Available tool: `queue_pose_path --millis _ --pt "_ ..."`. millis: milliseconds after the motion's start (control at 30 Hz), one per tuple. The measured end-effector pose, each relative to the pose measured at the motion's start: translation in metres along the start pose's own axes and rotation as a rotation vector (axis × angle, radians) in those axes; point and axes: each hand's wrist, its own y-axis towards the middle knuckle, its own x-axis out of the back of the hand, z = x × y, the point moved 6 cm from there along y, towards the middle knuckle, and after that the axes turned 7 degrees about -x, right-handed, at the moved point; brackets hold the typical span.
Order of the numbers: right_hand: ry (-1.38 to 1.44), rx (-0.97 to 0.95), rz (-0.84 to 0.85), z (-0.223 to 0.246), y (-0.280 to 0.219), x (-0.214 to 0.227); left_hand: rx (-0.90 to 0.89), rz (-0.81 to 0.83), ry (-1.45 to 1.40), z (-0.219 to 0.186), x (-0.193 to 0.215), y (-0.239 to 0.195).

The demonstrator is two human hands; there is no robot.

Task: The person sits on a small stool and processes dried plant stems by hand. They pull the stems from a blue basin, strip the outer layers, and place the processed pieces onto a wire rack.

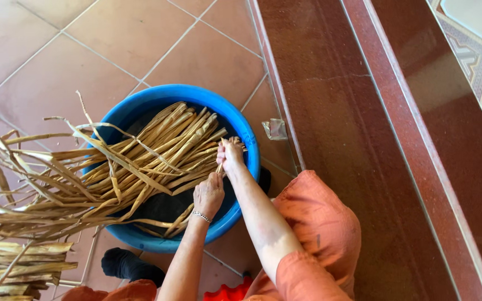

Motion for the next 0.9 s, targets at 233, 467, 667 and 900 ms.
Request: queue_pose_path --millis 233,467,667,900 --pt "-0.038 0.186 -0.172 0.056 0.013 -0.001 -0.144 -0.073 -0.061 -0.017 0.029 -0.011" --pt "-0.052 0.225 -0.129 0.084 0.009 -0.018 -0.201 -0.078 -0.05 -0.029 0.055 -0.014" --pt "-0.057 0.303 -0.138 0.133 0.005 -0.02 -0.255 -0.106 -0.075 -0.032 0.067 -0.023" --pt "-0.09 0.289 -0.144 0.184 0.019 0.007 -0.27 -0.103 -0.133 -0.039 0.084 -0.044"
